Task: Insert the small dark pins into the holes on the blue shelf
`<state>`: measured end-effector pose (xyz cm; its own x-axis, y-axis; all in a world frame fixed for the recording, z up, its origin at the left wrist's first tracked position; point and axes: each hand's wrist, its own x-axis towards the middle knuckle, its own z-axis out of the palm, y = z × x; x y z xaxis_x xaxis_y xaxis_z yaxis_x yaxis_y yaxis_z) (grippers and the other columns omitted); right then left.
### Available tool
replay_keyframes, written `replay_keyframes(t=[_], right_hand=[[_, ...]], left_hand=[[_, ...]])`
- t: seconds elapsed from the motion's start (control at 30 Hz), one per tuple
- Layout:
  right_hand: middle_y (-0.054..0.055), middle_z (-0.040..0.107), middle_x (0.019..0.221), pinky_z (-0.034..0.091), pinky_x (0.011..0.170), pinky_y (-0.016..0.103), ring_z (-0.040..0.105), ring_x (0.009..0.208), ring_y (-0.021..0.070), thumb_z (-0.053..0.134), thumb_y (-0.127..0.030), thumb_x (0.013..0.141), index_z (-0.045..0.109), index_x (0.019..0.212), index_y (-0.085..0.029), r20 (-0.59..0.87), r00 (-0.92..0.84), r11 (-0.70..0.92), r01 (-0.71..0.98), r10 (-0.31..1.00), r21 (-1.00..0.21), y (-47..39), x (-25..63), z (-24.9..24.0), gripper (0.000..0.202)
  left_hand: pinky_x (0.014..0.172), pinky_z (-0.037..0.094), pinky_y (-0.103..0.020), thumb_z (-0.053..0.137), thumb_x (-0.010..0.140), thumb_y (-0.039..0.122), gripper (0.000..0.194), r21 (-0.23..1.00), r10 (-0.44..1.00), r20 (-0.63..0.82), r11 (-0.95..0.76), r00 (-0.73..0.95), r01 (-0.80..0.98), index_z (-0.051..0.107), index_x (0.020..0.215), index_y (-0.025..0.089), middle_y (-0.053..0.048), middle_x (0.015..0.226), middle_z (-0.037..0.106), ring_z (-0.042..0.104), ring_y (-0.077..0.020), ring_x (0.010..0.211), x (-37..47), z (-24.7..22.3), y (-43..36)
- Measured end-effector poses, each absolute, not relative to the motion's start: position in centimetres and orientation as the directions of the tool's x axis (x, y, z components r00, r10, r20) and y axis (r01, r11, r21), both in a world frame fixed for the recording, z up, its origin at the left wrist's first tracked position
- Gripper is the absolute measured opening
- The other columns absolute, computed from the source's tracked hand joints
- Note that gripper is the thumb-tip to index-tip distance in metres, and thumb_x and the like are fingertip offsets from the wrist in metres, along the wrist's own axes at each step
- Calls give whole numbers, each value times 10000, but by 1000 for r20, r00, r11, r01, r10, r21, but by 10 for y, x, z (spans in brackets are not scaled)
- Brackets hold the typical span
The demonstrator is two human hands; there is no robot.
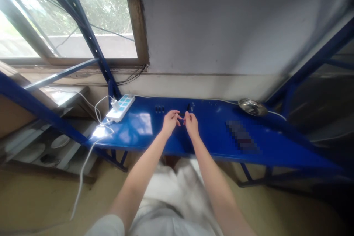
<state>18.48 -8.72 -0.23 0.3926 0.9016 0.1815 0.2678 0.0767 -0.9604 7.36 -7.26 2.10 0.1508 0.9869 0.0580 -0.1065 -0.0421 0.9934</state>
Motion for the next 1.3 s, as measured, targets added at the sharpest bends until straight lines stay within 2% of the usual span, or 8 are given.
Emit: replay_keyframes(t=[0.17,0.33,0.5,0.67,0.87,1.07,1.3], right_hand=[[-24,478,530,341,515,236,431,504,113,382,-610,790,453,589,-196,225,361,135,259,905,-956,-97,179,17,465],[-41,439,487,330,506,232,399,473,98,407,-611,783,431,556,-196,233,363,191,147,902,-970,-106,169,31,473],[-53,413,480,312,472,221,373,452,84,453,-592,774,425,557,-194,246,362,235,73,899,-969,-115,160,46,455],[-51,403,487,314,483,218,372,475,81,469,-576,774,401,530,-191,318,377,274,166,870,-947,-123,157,58,461],[-62,320,473,268,475,218,309,481,76,448,-541,801,331,512,-193,369,435,258,294,821,-921,-130,152,63,468],[-61,320,479,267,483,222,302,488,80,425,-521,817,316,523,-198,382,430,254,325,818,-911,-131,149,62,451],[-55,359,496,283,492,224,326,502,86,427,-538,809,341,534,-198,359,356,246,325,863,-913,-129,153,63,445]], left_hand=[[429,359,-173,501,817,232,164,982,983,91,-62,160,-176,549,942,137,-5,680,601,514,-50,403,68,31,-95],[437,367,-175,553,786,281,261,972,967,181,-148,178,-185,538,1017,160,-11,757,624,537,-53,430,60,36,-106],[451,393,-191,563,777,318,283,962,963,242,-221,123,-163,536,1012,164,-10,752,632,531,-58,416,55,40,-110],[448,404,-192,557,777,350,276,963,958,258,-244,128,-114,533,976,160,0,713,625,512,-56,407,50,43,-109],[463,400,-198,468,833,411,249,957,946,288,-288,148,-20,507,890,173,5,691,615,506,-63,426,47,46,-111],[473,383,-218,391,860,467,322,950,938,295,-309,185,52,466,726,183,16,616,569,496,-80,431,47,50,-112],[470,385,-227,378,848,509,414,979,970,200,-202,142,4,451,613,176,18,530,525,507,-94,429,47,50,-109]])
